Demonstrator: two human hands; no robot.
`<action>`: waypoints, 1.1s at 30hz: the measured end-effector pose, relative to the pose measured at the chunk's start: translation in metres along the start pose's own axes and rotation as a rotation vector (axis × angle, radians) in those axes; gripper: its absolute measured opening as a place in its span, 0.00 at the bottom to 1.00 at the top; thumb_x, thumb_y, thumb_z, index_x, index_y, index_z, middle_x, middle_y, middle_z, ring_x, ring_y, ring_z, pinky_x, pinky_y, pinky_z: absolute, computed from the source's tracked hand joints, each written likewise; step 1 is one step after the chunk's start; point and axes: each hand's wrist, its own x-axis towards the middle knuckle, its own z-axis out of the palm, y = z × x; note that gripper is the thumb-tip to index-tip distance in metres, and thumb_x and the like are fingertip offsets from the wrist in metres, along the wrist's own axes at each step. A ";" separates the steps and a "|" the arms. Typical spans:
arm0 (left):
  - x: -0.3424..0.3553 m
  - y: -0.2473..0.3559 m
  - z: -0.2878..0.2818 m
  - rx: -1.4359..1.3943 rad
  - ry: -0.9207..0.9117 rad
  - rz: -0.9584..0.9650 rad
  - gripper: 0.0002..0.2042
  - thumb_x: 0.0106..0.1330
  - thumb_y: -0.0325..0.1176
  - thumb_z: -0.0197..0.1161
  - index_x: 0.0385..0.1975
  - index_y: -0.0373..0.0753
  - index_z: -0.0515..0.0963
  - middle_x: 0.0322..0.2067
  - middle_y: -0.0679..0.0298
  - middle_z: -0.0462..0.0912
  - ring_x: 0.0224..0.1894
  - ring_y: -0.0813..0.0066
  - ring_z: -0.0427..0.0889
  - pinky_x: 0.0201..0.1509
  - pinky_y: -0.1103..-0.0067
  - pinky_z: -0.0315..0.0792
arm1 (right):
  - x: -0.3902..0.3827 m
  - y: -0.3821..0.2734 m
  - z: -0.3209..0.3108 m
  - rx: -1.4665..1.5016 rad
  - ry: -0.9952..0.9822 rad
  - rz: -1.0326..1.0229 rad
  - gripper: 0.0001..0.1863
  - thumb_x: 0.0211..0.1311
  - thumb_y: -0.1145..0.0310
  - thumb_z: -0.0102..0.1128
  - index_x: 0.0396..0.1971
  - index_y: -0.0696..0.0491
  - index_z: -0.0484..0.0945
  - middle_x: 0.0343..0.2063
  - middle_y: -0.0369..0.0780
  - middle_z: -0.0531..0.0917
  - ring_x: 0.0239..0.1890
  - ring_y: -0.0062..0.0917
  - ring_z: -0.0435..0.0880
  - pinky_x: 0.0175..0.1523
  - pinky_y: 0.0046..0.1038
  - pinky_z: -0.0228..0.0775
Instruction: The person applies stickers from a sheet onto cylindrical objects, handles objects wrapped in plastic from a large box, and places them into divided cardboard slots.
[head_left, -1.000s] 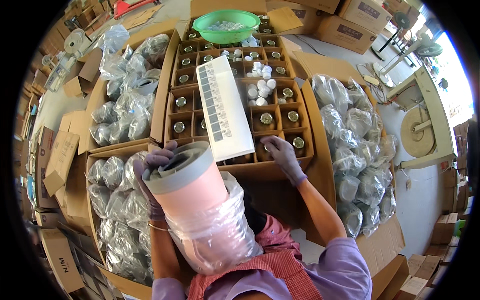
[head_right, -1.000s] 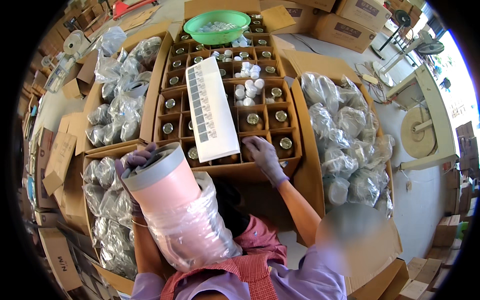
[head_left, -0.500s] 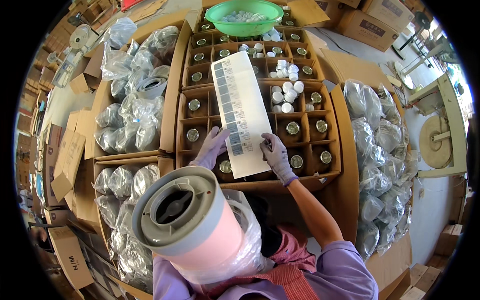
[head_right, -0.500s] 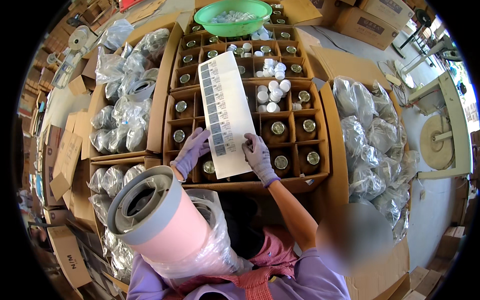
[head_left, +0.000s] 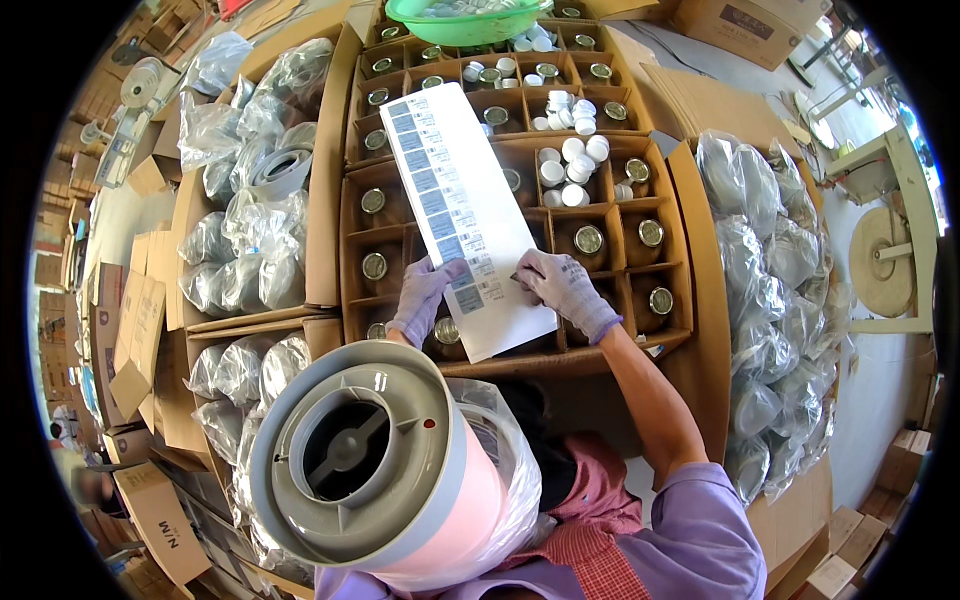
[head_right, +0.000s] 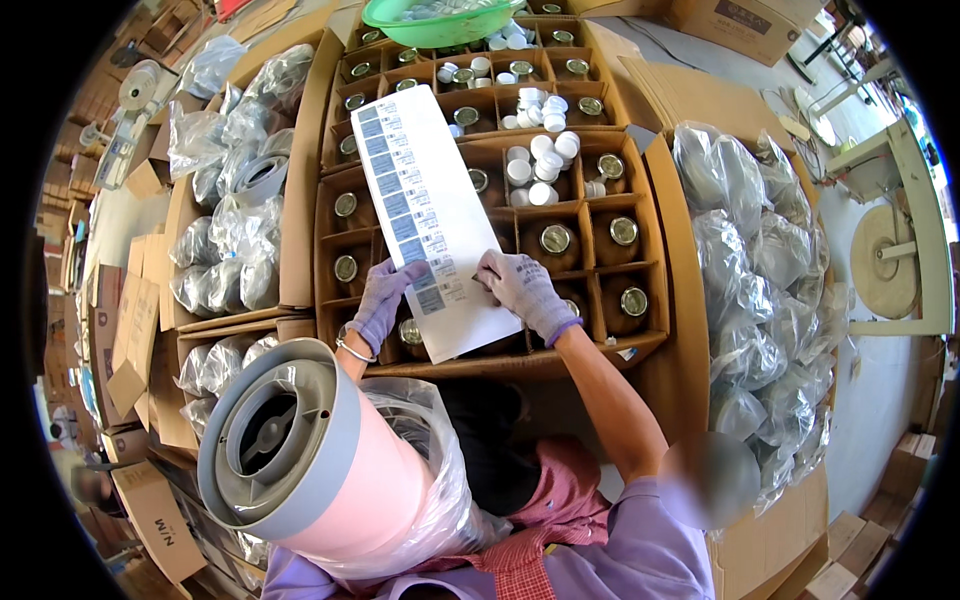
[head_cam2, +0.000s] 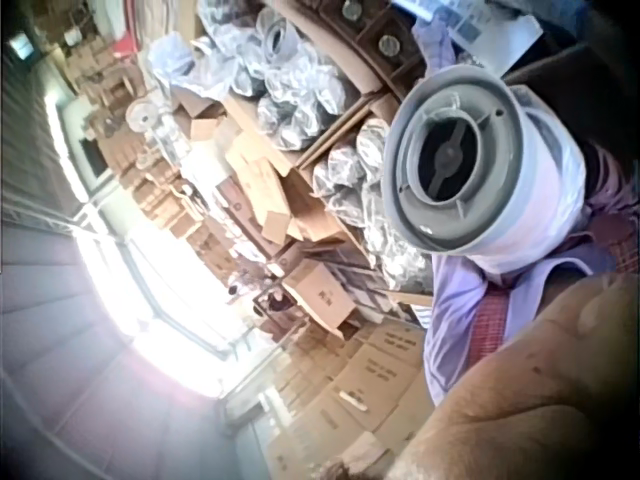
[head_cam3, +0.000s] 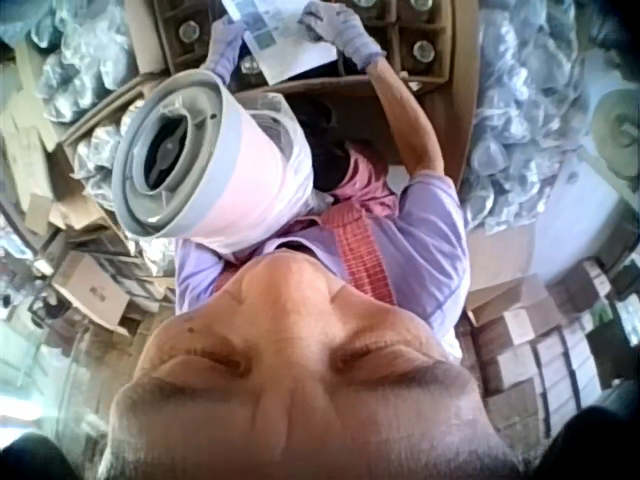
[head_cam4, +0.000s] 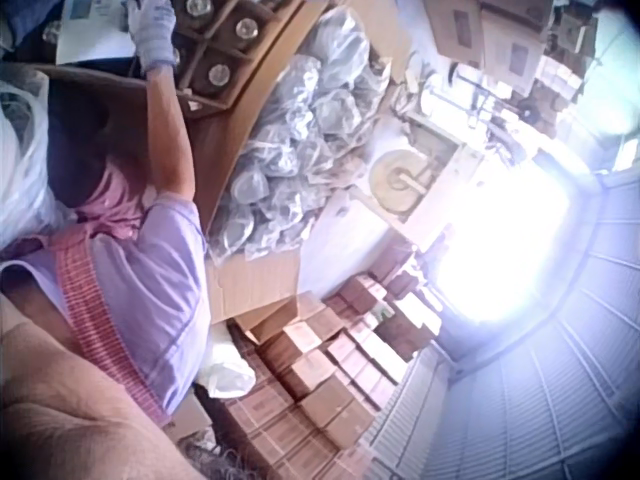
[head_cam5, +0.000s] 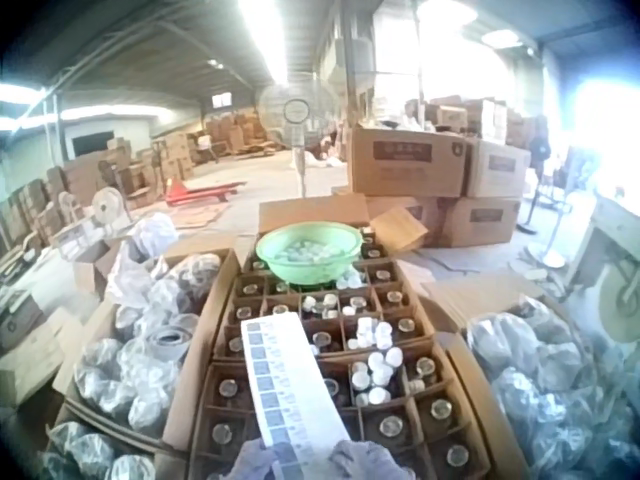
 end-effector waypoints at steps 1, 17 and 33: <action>0.000 0.000 0.000 0.003 0.006 0.000 0.17 0.60 0.32 0.70 0.47 0.32 0.80 0.42 0.63 0.84 0.44 0.78 0.79 0.54 0.80 0.71 | 0.004 0.000 0.000 -0.034 -0.022 0.014 0.11 0.65 0.61 0.54 0.37 0.52 0.78 0.29 0.45 0.84 0.35 0.40 0.84 0.42 0.38 0.74; 0.002 0.004 0.006 -0.102 0.044 -0.021 0.16 0.62 0.32 0.69 0.46 0.31 0.79 0.40 0.62 0.84 0.40 0.76 0.82 0.48 0.79 0.75 | 0.015 0.001 0.004 0.084 -0.105 -0.050 0.09 0.67 0.65 0.53 0.37 0.55 0.75 0.26 0.46 0.82 0.27 0.36 0.83 0.37 0.35 0.75; -0.004 -0.010 0.001 -0.269 -0.113 -0.063 0.17 0.66 0.30 0.60 0.54 0.33 0.73 0.48 0.59 0.81 0.49 0.68 0.81 0.54 0.71 0.77 | 0.019 -0.003 0.002 0.034 -0.138 -0.054 0.06 0.65 0.70 0.56 0.37 0.56 0.77 0.22 0.39 0.81 0.22 0.24 0.81 0.31 0.28 0.73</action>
